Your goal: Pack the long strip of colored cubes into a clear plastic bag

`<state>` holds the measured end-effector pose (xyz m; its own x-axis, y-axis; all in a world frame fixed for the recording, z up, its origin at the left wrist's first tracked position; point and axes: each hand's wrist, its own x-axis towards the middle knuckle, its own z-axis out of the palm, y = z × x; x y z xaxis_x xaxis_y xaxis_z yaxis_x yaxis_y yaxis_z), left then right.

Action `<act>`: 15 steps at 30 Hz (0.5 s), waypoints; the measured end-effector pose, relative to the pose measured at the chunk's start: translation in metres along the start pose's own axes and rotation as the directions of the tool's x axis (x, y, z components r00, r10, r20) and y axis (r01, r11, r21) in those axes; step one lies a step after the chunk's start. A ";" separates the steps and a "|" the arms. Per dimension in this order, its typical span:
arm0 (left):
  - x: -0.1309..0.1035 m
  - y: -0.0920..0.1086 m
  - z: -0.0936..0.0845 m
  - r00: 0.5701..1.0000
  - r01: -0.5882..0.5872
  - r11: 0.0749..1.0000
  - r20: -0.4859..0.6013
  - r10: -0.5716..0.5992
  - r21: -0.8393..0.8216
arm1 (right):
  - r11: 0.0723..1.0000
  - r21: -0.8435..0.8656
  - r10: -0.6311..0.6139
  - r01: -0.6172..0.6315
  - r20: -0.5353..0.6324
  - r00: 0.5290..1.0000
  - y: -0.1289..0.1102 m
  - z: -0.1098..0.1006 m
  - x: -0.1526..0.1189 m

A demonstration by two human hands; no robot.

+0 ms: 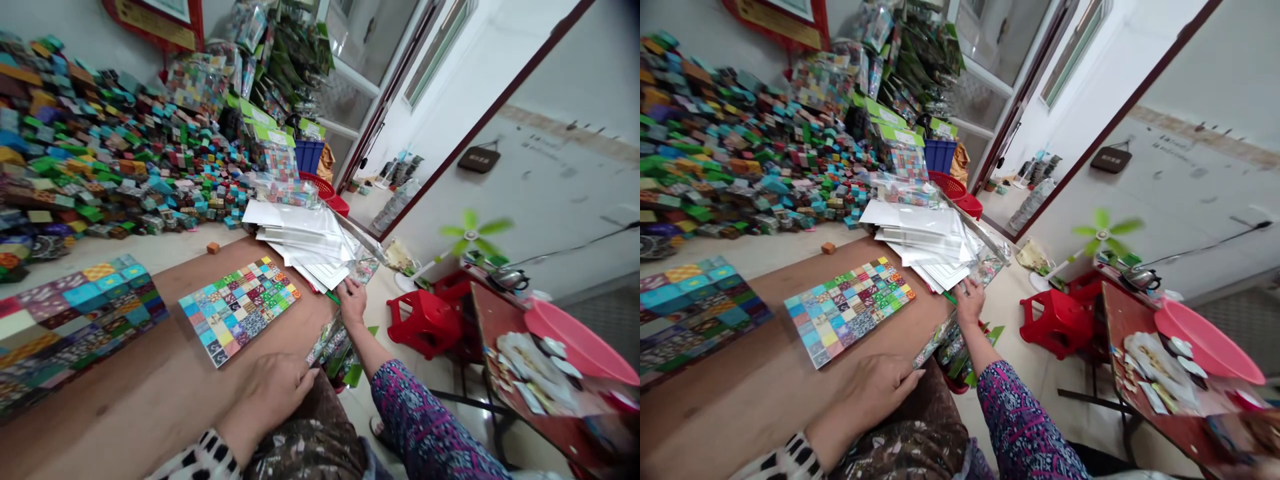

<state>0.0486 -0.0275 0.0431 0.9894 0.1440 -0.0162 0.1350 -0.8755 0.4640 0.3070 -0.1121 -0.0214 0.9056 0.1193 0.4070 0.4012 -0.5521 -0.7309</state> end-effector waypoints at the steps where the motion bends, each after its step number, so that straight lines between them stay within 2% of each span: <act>1: 0.000 0.000 -0.001 1.000 -0.001 1.000 0.002 0.001 0.000 | 1.000 -0.005 -0.004 0.004 0.002 1.000 -0.001 0.000 0.000; 7: 0.003 0.002 -0.003 1.000 0.015 1.000 0.022 -0.015 0.003 | 0.996 -0.088 -0.003 0.007 0.045 0.999 -0.009 -0.003 0.003; 15: 0.004 -0.001 0.001 1.000 0.000 1.000 0.027 0.000 0.023 | 0.960 -0.265 0.105 -0.094 0.028 0.994 -0.019 -0.013 0.006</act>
<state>0.0525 -0.0265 0.0415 0.9905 0.1316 -0.0402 0.1357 -0.8858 0.4437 0.3034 -0.1117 0.0019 0.9463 0.0838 0.3121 0.2634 -0.7594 -0.5949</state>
